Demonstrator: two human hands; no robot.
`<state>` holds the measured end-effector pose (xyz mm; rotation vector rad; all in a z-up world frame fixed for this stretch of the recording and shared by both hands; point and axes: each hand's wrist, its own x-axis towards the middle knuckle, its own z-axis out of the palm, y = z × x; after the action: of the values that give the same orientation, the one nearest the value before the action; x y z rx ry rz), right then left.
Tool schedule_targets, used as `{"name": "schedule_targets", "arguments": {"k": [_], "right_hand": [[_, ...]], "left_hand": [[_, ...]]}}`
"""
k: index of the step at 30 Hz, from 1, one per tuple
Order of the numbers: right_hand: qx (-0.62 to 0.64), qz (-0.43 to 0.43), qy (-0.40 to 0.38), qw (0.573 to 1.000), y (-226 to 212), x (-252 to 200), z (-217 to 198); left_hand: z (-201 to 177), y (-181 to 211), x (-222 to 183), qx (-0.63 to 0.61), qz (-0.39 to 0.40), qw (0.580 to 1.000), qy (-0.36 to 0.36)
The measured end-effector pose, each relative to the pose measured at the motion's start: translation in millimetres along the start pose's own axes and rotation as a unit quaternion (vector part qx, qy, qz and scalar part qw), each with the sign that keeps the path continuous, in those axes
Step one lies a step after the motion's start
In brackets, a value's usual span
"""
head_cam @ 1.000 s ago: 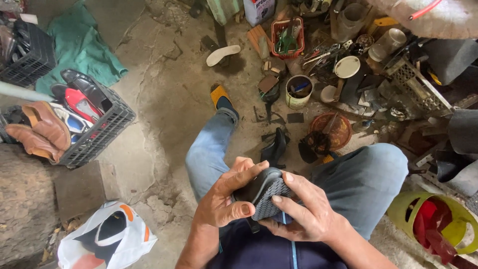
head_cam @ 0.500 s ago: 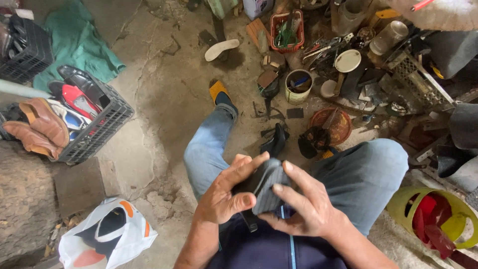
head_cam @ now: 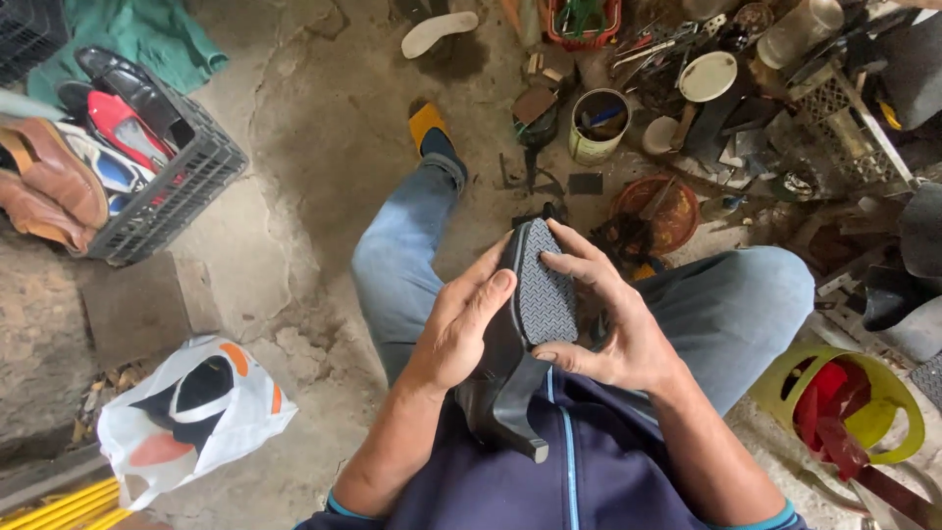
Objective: The person is performing shoe repair, specifically applying adhesive to the bottom of a shoe and a replacement sole piece, then pressing them together and wiping away excess glue.
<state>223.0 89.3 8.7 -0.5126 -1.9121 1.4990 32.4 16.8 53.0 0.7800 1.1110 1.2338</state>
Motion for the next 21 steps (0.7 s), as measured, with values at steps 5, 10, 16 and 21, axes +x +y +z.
{"name": "schedule_targets", "arguments": {"k": [5,10,16,21], "right_hand": [[-0.026,-0.036,0.013,0.999,1.6,-3.1,2.5],[-0.134,-0.108,0.031,0.985,10.7,-15.6,5.0],[-0.212,-0.343,0.158,0.901,11.9,-1.5,18.4],[-0.266,-0.410,0.185,0.853,14.9,-8.2,15.8]], "left_hand": [[2.5,6.6,-4.1,0.095,0.024,0.995,-0.003],[4.0,12.2,-13.1,0.161,0.031,0.986,-0.014],[9.4,8.7,-14.0,0.182,0.191,0.965,-0.020],[5.4,-0.8,-14.2,0.190,0.229,0.954,-0.032]]}}
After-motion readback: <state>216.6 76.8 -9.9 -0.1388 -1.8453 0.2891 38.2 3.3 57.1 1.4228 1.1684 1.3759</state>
